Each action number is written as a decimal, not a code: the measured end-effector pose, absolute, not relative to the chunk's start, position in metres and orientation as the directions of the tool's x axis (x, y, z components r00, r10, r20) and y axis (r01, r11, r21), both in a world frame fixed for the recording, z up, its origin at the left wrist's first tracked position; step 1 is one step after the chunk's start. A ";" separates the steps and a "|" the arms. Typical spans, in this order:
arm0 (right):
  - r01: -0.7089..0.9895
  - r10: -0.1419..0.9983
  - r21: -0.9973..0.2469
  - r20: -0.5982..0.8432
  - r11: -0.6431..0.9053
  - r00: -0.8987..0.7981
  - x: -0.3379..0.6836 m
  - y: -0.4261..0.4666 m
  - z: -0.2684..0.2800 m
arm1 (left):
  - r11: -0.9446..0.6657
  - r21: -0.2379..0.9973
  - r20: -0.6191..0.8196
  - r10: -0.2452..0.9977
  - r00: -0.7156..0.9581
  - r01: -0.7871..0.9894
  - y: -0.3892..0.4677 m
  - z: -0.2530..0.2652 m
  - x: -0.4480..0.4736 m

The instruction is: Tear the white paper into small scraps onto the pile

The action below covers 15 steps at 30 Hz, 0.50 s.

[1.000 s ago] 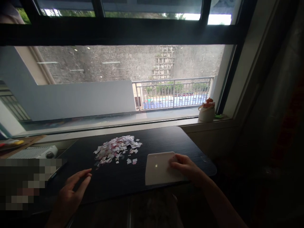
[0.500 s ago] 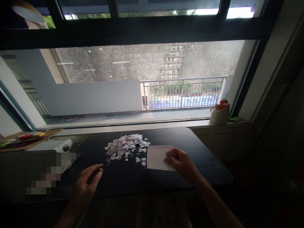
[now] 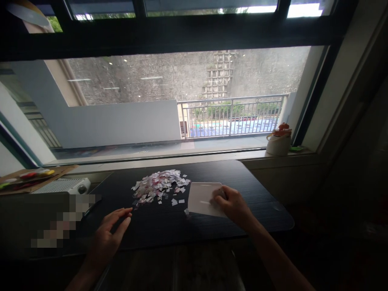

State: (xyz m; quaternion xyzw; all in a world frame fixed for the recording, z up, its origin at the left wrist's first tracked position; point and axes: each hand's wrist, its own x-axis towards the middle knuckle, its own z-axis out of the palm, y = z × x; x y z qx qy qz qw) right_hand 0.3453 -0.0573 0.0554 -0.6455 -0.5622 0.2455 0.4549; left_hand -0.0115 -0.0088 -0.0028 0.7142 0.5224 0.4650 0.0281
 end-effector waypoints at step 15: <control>0.481 0.911 -0.877 0.192 -0.008 0.365 0.367 -0.079 0.047 | -0.788 0.126 0.242 0.613 0.752 0.602 -0.023 0.038 0.102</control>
